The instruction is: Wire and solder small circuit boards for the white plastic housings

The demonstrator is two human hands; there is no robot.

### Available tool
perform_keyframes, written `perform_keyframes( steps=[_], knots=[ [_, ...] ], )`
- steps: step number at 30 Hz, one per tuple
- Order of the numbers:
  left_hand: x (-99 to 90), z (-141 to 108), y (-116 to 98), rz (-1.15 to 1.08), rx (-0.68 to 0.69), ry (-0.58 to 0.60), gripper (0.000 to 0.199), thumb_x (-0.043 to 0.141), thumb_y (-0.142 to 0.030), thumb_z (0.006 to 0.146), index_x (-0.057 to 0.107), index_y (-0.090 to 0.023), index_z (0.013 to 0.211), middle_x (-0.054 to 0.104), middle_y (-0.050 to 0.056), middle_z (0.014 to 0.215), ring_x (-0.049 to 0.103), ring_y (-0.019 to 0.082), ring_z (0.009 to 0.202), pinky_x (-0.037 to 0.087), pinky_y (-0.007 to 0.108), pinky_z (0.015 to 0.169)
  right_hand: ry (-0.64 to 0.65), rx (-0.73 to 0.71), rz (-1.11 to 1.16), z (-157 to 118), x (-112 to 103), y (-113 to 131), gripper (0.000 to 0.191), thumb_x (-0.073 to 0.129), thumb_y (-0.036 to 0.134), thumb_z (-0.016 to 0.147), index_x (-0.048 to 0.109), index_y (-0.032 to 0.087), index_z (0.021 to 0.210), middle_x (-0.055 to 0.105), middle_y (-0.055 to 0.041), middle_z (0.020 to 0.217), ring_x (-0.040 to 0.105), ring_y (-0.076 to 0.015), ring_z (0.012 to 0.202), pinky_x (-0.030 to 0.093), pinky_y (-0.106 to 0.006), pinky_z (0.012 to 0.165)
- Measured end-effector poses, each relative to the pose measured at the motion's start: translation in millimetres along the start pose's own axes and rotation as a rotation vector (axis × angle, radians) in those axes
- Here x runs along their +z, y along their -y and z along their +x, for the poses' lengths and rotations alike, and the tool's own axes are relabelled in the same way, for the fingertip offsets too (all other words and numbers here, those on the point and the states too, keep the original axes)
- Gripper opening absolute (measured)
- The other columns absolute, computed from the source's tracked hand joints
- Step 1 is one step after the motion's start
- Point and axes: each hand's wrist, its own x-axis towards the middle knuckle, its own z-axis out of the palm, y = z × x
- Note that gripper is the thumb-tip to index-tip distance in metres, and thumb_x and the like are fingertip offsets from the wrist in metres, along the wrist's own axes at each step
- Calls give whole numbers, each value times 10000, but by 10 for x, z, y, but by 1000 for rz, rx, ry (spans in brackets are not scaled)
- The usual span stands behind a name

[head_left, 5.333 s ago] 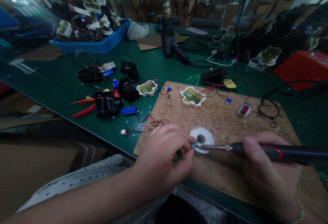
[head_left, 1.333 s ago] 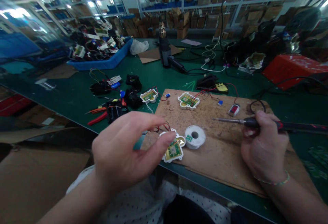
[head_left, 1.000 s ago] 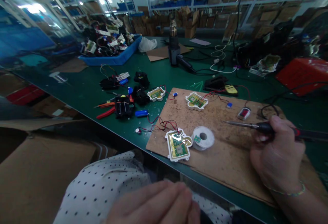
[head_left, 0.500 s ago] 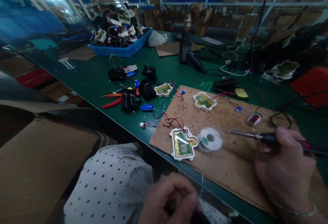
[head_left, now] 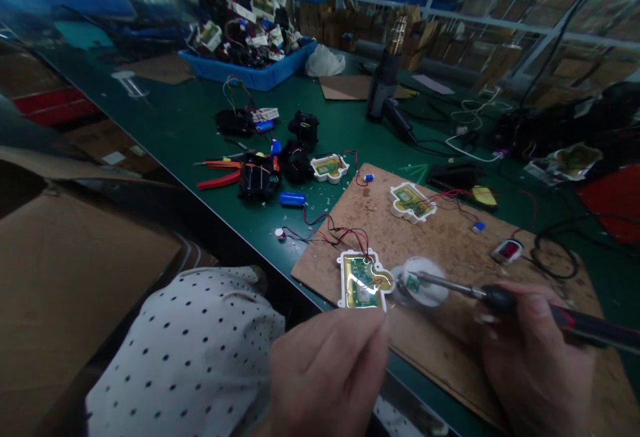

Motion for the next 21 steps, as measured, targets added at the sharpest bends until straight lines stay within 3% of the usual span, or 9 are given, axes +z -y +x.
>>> perform_keyframes(
  steps=[4,10,15,18,21],
  knots=[
    [28,-45,45,23,30,12,211,641,-139,908,702,-215,1096,776,0,938,733,122,772,590,225,644,6,33,6,23,2,-16,349,832,528,632,729,201,697,627,-9,589,562,-119,456,435,-207,355],
    [7,-182,90,-212,-297,135,114,506,-207,959,585,-221,878,595,-55,594,546,80,458,473,185,438,-6,37,-7,31,-2,1,348,824,542,642,718,216,701,625,-1,600,551,-121,455,436,-222,364],
    [63,-352,144,-494,-250,295,86,434,-198,973,495,-242,932,573,-69,582,518,71,407,417,167,395,-13,64,-7,62,11,20,328,828,536,620,724,231,679,612,-8,569,531,-130,432,398,-236,342],
    [99,-349,133,-447,-211,286,108,427,-207,965,507,-235,898,559,-59,590,515,75,421,388,179,398,-29,69,17,72,25,30,324,846,516,591,723,224,657,596,-7,552,520,-125,424,381,-229,335],
    [143,-347,122,-395,-263,386,94,463,-202,938,520,-223,867,503,-75,533,504,76,406,343,188,388,-24,64,8,65,22,21,312,837,497,621,715,214,672,608,-3,579,532,-121,446,392,-220,357]
  ],
)
